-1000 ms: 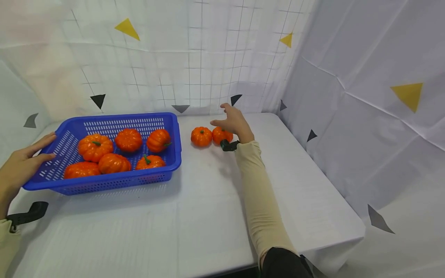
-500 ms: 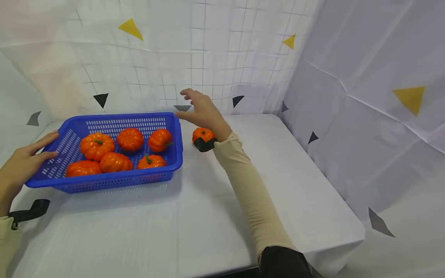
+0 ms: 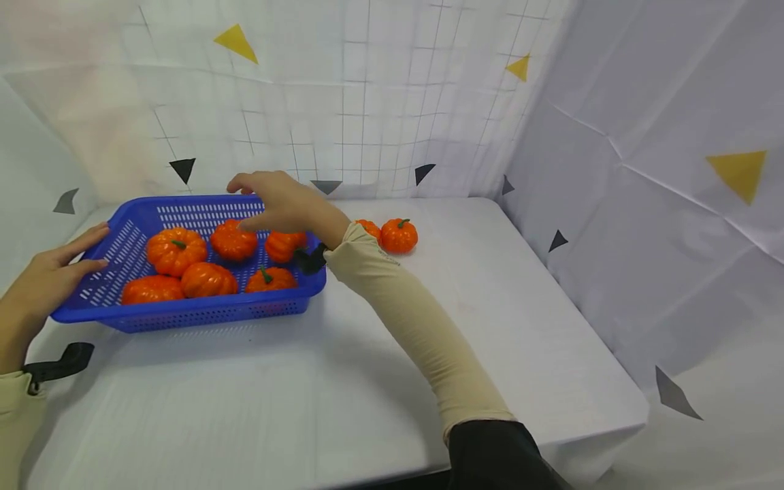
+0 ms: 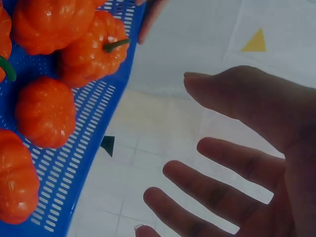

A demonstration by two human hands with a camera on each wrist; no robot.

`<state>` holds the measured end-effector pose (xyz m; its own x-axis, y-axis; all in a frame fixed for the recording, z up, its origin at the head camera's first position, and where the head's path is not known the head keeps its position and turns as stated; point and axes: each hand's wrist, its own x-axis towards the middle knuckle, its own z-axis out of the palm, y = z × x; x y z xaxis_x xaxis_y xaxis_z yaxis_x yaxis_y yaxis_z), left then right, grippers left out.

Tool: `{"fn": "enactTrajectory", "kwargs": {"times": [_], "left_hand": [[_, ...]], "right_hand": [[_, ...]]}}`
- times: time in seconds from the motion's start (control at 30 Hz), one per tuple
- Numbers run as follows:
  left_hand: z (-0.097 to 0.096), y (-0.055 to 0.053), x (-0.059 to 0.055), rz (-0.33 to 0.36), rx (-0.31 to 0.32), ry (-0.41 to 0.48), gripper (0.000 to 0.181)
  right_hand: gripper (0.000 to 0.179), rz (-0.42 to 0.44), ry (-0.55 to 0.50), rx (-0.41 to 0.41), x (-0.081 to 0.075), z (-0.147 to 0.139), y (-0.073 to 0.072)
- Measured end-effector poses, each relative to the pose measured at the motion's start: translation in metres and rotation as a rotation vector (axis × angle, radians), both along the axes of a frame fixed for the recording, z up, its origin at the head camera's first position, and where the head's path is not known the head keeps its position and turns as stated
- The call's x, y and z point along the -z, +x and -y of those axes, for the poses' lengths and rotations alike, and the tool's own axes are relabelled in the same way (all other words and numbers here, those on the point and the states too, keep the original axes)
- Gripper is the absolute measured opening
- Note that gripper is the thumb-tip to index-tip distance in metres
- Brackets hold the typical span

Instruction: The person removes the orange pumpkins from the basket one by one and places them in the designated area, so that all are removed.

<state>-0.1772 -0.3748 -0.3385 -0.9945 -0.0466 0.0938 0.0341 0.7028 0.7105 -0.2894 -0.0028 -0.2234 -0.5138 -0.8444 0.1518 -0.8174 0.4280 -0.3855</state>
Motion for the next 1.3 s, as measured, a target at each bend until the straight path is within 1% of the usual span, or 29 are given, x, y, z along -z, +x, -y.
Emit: {"fn": "enactTrajectory", "kwargs": {"times": [0.07, 0.17, 0.33, 0.43, 0.53, 0.63, 0.77, 0.97, 1.0, 1.07, 1.23, 1.3], "left_hand": [[0.0, 0.0, 0.0, 0.003, 0.0, -0.004, 0.062], [0.002, 0.0, 0.002, 0.006, -0.002, -0.002, 0.062], [0.003, -0.002, 0.004, 0.006, 0.002, 0.018, 0.062], [0.002, -0.002, 0.005, 0.01, 0.003, 0.023, 0.062], [0.002, -0.002, 0.005, 0.019, -0.004, 0.025, 0.062], [0.001, -0.001, 0.005, 0.017, -0.012, 0.026, 0.062], [-0.001, -0.001, 0.005, -0.006, -0.015, 0.017, 0.062], [-0.002, -0.001, 0.007, -0.027, -0.01, 0.027, 0.062], [-0.002, -0.001, 0.007, -0.03, -0.008, 0.03, 0.062], [-0.002, -0.001, 0.007, -0.035, -0.002, 0.035, 0.062], [-0.002, -0.002, 0.007, -0.037, -0.001, 0.037, 0.062], [-0.001, -0.002, 0.007, -0.037, -0.003, 0.033, 0.061]], "right_hand": [[0.059, 0.001, 0.042, -0.027, 0.002, 0.008, 0.001], [0.06, 0.029, 0.095, -0.081, 0.007, 0.019, 0.003], [0.062, 0.112, 0.169, -0.153, 0.018, 0.038, 0.011], [0.061, 0.121, 0.21, -0.19, 0.024, 0.052, 0.016], [0.059, 0.098, 0.249, -0.231, 0.029, 0.066, 0.02], [0.06, 0.099, 0.31, -0.22, 0.033, 0.08, 0.022], [0.062, 0.103, 0.407, -0.208, 0.038, 0.094, 0.024], [0.062, 0.052, 0.553, -0.21, 0.047, 0.101, 0.025], [0.063, 0.043, 0.566, -0.211, 0.048, 0.101, 0.025], [0.064, 0.063, 0.585, -0.197, 0.05, 0.101, 0.025], [0.065, 0.05, 0.619, -0.175, 0.05, 0.1, 0.023], [0.062, 0.027, 0.615, -0.177, 0.05, 0.1, 0.023]]}}
